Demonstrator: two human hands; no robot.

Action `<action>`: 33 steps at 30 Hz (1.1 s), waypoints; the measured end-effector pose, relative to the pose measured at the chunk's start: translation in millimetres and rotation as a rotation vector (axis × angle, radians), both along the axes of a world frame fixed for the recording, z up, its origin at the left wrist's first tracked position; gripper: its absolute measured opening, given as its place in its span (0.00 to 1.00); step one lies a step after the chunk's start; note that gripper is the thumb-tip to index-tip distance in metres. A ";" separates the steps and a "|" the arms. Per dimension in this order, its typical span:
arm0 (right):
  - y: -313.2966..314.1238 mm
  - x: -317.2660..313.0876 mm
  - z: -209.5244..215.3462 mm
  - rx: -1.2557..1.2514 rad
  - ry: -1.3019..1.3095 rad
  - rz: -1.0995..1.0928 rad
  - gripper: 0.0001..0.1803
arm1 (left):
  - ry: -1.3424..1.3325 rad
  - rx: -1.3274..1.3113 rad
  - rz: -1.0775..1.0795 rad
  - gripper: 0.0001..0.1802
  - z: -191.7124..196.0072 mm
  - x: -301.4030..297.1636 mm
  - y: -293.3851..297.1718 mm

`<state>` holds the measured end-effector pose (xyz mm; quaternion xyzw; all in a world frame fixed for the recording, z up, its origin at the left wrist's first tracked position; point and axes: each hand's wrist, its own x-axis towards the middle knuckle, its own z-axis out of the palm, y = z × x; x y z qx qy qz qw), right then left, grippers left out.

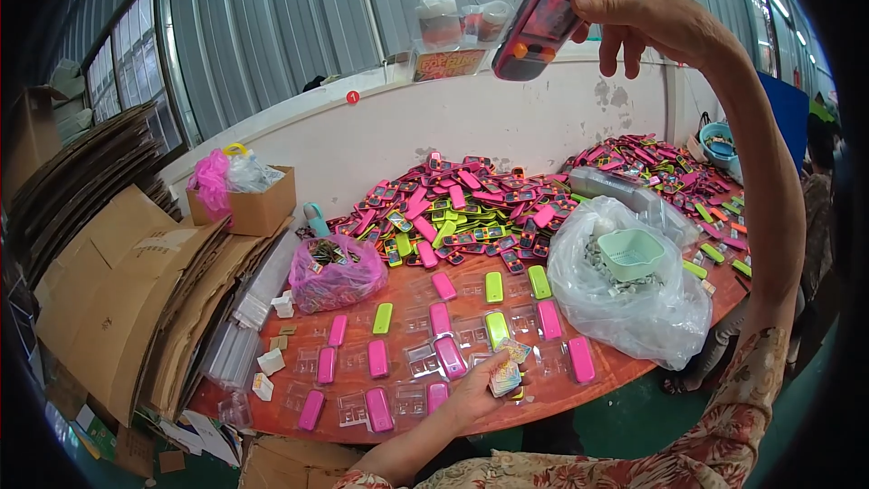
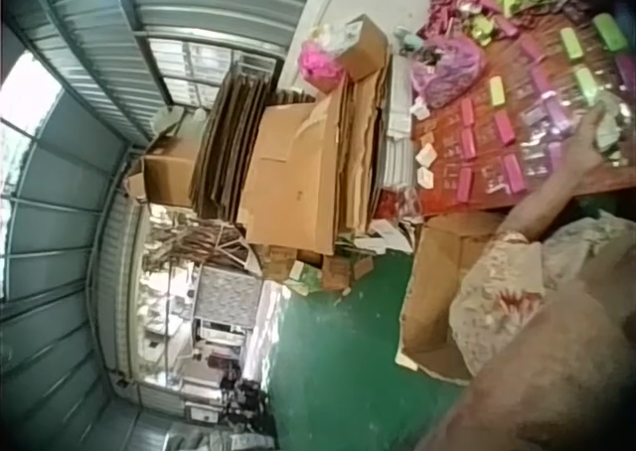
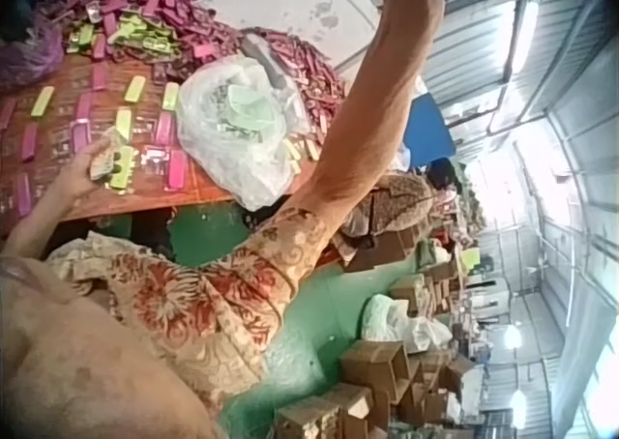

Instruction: Packaging toy mobile phones into plastic trays and applying stickers to the units.

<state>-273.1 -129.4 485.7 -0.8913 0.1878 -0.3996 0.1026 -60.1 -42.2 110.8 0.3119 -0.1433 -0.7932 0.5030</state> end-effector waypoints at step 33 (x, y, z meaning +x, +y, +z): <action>18.8 10.4 5.1 0.271 0.063 -0.094 0.24 | 0.043 -0.010 0.036 0.16 0.0 8.4 -2.6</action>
